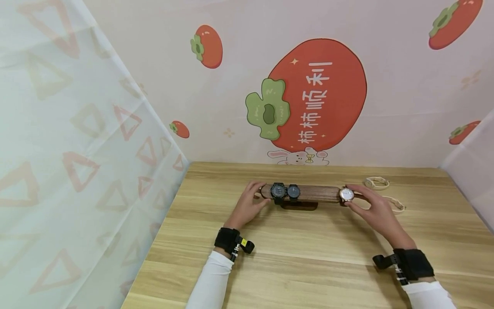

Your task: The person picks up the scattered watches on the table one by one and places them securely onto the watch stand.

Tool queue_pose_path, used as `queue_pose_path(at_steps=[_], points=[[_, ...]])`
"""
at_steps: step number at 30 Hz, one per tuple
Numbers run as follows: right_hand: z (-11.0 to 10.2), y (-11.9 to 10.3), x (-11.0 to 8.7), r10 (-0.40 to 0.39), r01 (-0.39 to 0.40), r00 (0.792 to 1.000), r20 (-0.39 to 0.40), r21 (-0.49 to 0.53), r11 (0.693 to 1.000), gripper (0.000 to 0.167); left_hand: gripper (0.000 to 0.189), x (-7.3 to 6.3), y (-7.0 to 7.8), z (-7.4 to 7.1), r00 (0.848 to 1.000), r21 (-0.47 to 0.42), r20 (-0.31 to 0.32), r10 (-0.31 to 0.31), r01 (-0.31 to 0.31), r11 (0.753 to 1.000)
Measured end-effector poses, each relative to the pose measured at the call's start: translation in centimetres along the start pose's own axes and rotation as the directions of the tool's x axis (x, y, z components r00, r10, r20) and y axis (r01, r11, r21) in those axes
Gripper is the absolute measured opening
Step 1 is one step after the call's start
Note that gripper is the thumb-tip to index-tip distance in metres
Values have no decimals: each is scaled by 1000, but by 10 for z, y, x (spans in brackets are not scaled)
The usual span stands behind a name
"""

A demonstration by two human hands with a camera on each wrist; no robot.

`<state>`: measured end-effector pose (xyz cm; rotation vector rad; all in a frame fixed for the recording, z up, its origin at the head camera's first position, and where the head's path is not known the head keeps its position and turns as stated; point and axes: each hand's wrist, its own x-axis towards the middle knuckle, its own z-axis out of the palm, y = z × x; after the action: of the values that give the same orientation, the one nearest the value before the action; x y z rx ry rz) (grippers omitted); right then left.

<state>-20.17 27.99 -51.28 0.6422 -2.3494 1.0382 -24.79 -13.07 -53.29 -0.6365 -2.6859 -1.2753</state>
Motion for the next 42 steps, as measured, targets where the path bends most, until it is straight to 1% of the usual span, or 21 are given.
queue_pose_path(at_steps=[11, 19, 24, 34, 42], points=[[7, 2, 5, 2, -2, 1000, 20, 30, 1000, 63, 60, 0, 0, 0, 1000, -8, -7, 15, -15, 1000], [11, 4, 6, 4, -5, 1000, 26, 36, 999, 62, 61, 0, -1, 0, 1000, 7, -1, 8, -8, 1000], [14, 7, 7, -4, 2, 1000, 26, 64, 998, 64, 61, 0, 0, 0, 1000, 7, 5, 1, -1, 1000], [17, 9, 6, 22, -24, 999, 44, 48, 999, 64, 60, 1, 3, -2, 1000, 3, -3, 19, -19, 1000], [16, 8, 4, 47, -48, 997, 67, 11, 999, 63, 60, 1, 2, -1, 1000, -2, 6, 6, -6, 1000]])
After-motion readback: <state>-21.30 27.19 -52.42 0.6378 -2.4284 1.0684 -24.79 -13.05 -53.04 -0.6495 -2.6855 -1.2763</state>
